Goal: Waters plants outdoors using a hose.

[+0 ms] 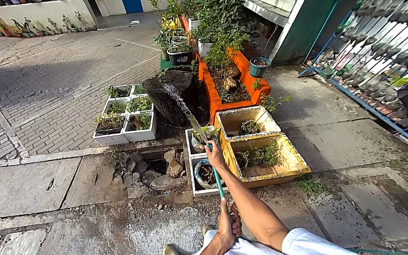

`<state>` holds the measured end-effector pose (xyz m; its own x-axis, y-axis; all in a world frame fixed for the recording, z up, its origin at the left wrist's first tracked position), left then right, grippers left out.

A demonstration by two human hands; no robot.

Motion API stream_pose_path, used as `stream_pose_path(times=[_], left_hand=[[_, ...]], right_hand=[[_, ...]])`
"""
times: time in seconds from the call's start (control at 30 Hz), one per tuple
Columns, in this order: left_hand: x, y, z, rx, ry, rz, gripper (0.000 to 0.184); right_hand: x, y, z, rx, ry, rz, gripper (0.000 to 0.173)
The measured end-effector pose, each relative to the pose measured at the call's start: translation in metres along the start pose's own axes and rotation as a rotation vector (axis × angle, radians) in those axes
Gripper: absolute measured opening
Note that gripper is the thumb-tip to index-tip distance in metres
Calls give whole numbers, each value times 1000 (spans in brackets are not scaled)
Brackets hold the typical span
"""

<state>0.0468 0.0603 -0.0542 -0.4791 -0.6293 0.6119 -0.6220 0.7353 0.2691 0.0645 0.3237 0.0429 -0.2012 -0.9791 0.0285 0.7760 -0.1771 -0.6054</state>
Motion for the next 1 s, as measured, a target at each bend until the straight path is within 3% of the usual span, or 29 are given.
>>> stream_pose_path(times=[1.0], left_hand=[[0, 0, 0, 1, -11, -2, 73]], right_hand=[[0, 4, 5, 1, 17, -10, 37]])
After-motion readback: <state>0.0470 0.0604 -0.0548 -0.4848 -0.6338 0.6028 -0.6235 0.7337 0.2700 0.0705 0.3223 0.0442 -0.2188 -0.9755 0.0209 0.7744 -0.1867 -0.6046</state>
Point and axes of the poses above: each hand's wrist, its own x-axis away from the middle knuckle, its own z-axis out of the back of the hand, y = z × x, the point moved 9 cm from there along -x, towards the middle knuckle, and after that the axes turned 10 degrees about x, right-handed, at the moved point
